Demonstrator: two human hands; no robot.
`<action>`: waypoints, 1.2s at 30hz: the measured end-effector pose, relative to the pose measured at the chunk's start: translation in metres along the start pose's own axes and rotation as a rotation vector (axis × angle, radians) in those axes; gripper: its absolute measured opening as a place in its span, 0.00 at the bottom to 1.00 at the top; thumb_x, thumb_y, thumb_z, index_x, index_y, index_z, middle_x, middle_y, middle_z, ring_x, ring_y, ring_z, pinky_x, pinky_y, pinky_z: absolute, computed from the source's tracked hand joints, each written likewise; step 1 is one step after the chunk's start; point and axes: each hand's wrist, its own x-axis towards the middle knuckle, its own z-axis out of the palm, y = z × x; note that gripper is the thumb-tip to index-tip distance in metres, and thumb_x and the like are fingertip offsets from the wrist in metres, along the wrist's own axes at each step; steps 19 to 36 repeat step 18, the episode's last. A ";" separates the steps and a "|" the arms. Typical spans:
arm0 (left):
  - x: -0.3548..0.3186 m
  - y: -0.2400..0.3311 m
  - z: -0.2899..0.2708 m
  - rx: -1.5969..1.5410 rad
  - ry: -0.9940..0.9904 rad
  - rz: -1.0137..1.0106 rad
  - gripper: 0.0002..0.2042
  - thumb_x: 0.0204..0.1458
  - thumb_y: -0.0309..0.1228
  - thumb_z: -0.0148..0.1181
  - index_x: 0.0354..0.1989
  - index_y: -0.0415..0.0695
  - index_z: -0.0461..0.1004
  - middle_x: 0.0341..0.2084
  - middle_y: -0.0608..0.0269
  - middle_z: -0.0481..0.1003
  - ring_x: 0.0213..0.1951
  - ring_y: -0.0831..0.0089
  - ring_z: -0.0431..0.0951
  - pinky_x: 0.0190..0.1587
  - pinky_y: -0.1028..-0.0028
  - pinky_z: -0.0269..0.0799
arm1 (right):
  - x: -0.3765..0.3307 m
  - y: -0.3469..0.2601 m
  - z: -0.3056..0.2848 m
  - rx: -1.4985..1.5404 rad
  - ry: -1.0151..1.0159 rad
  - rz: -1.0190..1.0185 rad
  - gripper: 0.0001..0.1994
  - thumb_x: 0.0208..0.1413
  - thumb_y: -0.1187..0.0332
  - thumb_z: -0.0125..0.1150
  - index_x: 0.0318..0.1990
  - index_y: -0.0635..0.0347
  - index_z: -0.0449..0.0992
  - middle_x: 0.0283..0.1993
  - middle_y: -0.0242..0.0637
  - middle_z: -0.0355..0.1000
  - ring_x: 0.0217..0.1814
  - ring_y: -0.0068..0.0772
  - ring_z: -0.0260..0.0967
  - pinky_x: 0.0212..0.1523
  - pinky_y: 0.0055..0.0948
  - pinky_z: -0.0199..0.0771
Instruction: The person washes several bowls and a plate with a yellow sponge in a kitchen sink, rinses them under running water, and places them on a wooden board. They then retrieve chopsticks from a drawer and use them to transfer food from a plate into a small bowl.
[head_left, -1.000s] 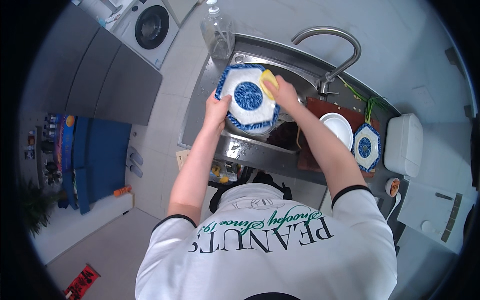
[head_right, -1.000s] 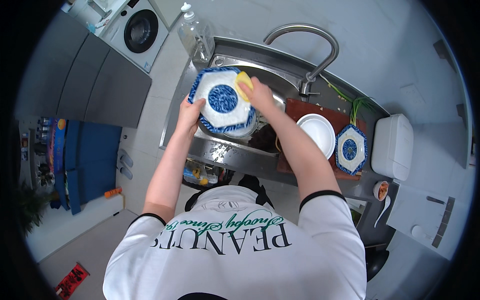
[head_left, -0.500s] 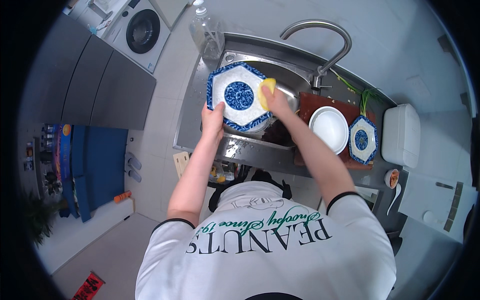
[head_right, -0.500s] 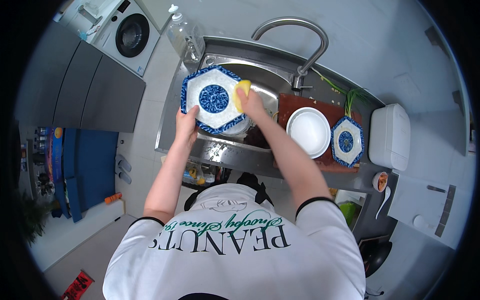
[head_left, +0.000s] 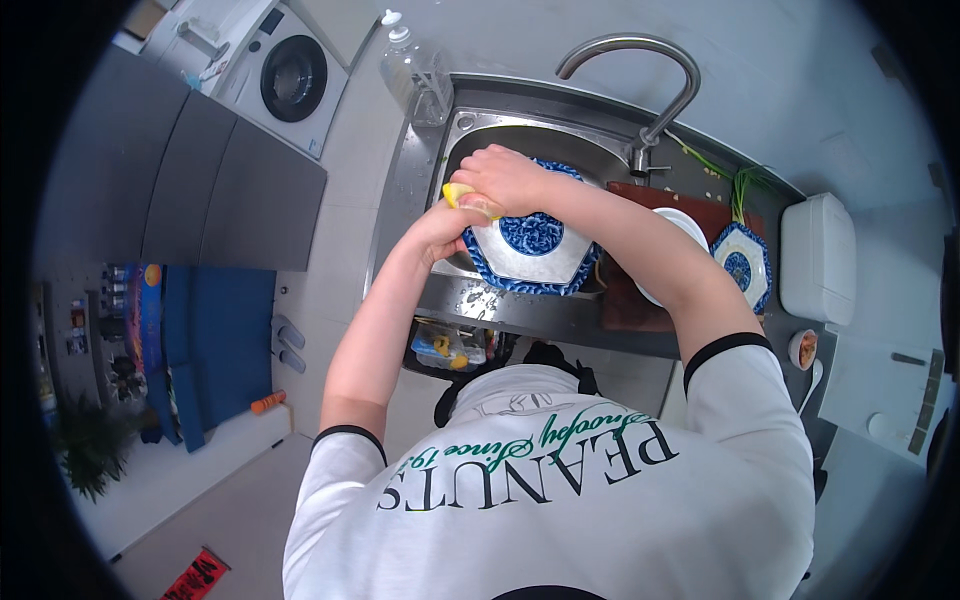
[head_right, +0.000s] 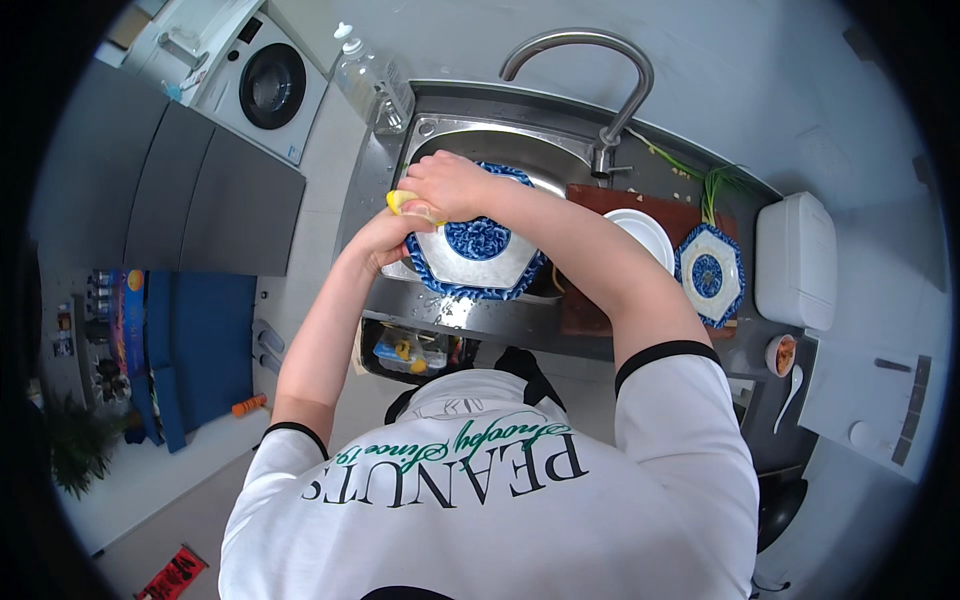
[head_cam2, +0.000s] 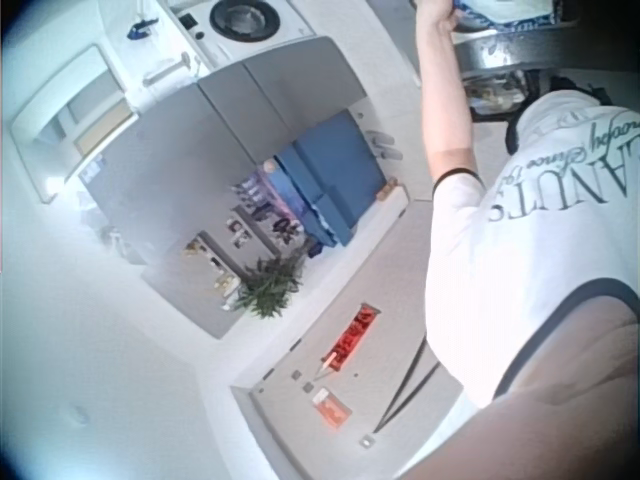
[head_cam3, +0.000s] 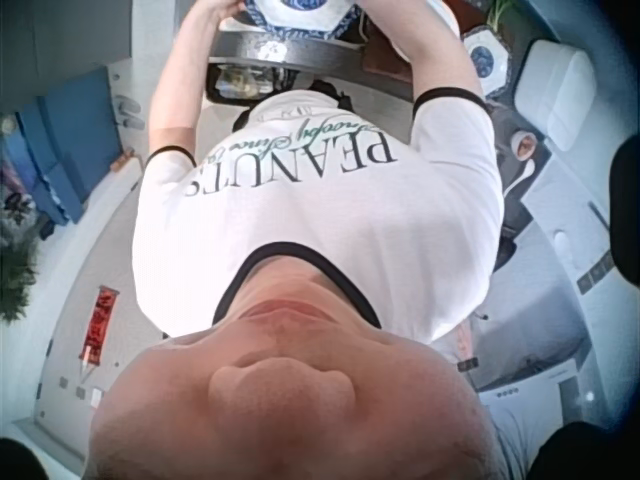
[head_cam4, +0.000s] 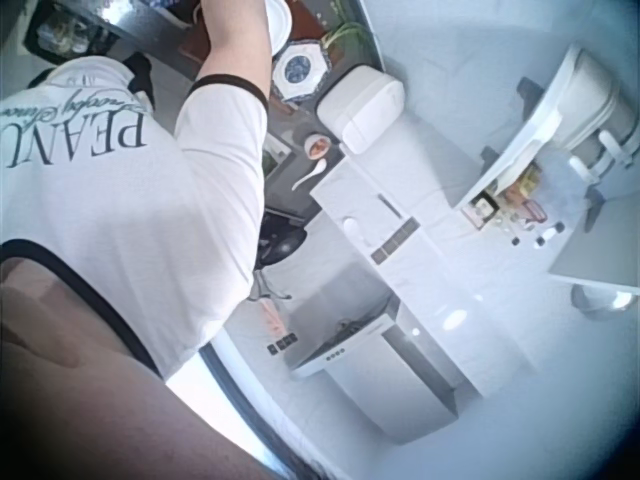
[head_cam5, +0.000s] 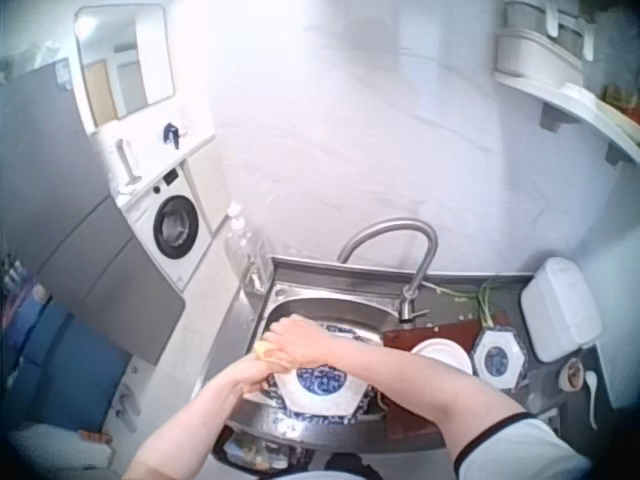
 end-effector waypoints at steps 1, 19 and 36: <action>0.001 0.001 -0.003 0.039 -0.020 -0.025 0.18 0.50 0.17 0.58 0.51 0.40 0.70 0.40 0.60 0.79 0.35 0.75 0.83 0.30 0.79 0.82 | 0.001 0.002 -0.001 -0.008 -0.012 0.011 0.23 0.63 0.43 0.48 0.49 0.51 0.76 0.42 0.38 0.75 0.49 0.42 0.73 0.51 0.41 0.69; 0.034 -0.065 -0.022 -0.473 0.264 0.241 0.24 0.58 0.22 0.58 0.63 0.46 0.62 0.49 0.53 0.76 0.45 0.58 0.82 0.34 0.62 0.85 | -0.106 -0.007 0.060 1.920 0.673 1.028 0.26 0.63 0.58 0.59 0.66 0.52 0.63 0.58 0.39 0.72 0.56 0.40 0.74 0.53 0.44 0.77; 0.034 -0.065 -0.022 -0.473 0.264 0.241 0.24 0.58 0.22 0.58 0.63 0.46 0.62 0.49 0.53 0.76 0.45 0.58 0.82 0.34 0.62 0.85 | -0.106 -0.007 0.060 1.920 0.673 1.028 0.26 0.63 0.58 0.59 0.66 0.52 0.63 0.58 0.39 0.72 0.56 0.40 0.74 0.53 0.44 0.77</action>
